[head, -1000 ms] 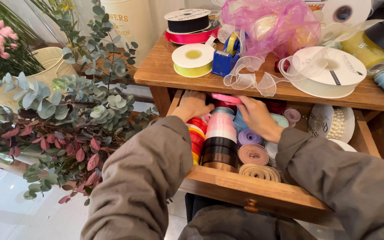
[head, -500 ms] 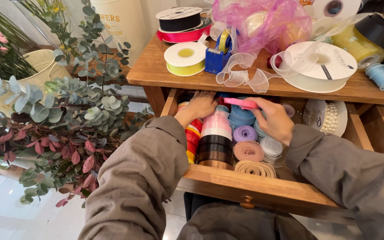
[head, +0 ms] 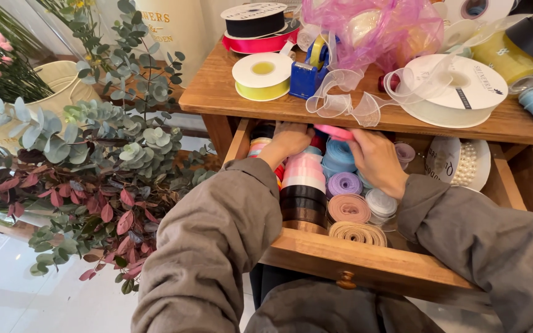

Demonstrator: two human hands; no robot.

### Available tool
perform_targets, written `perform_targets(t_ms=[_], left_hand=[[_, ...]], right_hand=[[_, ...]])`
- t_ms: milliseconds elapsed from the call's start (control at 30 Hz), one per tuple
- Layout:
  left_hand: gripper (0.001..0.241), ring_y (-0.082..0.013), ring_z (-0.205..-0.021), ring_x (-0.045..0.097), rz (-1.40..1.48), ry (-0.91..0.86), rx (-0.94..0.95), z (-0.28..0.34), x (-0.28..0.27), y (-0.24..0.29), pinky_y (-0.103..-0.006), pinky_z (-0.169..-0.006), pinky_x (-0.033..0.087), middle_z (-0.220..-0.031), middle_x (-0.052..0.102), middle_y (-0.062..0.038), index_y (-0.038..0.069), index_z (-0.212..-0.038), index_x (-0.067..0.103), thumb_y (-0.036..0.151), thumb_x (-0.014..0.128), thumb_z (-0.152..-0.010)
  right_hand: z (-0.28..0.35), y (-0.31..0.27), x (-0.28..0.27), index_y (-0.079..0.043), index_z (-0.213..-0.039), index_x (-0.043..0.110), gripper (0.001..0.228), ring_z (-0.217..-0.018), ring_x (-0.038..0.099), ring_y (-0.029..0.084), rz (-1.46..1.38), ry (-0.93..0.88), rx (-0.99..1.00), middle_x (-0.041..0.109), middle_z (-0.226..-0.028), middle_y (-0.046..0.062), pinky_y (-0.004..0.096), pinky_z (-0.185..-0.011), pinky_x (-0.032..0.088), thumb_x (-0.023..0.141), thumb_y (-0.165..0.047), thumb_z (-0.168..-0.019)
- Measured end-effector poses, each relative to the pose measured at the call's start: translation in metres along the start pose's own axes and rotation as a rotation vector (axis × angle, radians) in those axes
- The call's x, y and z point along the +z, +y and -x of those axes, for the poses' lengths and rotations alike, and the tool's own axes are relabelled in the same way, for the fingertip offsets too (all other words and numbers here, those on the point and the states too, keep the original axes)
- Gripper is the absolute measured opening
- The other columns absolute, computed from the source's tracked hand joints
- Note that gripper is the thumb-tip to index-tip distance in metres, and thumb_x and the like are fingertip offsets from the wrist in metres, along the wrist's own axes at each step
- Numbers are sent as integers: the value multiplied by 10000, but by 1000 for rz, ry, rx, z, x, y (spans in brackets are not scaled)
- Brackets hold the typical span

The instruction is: The person opens a wooden drawer and organizes various spools of ribbon. They pick up a beige ribbon spool, unwind a section, and place it back in the drawer. They then handle a white ribbon spool and a pink ribbon spool, unwinding and re-winding them before placing them in the drawer alongside other colorful ribbons.

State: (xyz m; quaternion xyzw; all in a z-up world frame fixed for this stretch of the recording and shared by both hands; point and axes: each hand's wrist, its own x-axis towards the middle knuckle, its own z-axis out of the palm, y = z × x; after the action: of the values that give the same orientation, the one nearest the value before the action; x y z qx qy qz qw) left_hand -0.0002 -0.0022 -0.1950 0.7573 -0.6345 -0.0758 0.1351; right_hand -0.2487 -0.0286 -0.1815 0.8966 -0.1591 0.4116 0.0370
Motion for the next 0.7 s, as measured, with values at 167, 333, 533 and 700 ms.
perform_targets(t_ms=[167,333,533,700], left_hand=[[560,-360,-1344,516,54,27,10,-44,48,-32,-602,-1164,187,-1399,600,-170,76,-1386,563,386,402,-947],[595,-360,-1328,533,11,-41,13,-35,24,-18,-567,-1157,294,-1357,624,-188,49,-1318,624,449,381,-950],[597,-379,-1318,534,15,-86,46,-13,13,-31,-572,-1142,311,-1348,622,-205,41,-1306,631,446,374,-952],[598,-394,-1310,535,21,-119,68,-9,5,-22,-576,-1130,325,-1342,620,-218,34,-1296,636,444,368,-952]], right_hand=[[1,5,8,-31,-1132,661,178,-846,687,434,-62,-63,122,703,-868,218,506,-662,553,582,-132,-1007],[-11,-8,12,-27,-1132,671,205,-832,693,434,-60,-93,147,711,-855,214,519,-658,556,558,-143,-1007],[-11,2,17,-37,-1145,667,208,-845,692,431,-114,-115,160,709,-865,209,504,-662,567,549,-144,-1012],[-12,-2,14,-33,-1156,667,219,-812,693,431,-69,-127,152,706,-847,212,512,-642,565,544,-155,-1021]])
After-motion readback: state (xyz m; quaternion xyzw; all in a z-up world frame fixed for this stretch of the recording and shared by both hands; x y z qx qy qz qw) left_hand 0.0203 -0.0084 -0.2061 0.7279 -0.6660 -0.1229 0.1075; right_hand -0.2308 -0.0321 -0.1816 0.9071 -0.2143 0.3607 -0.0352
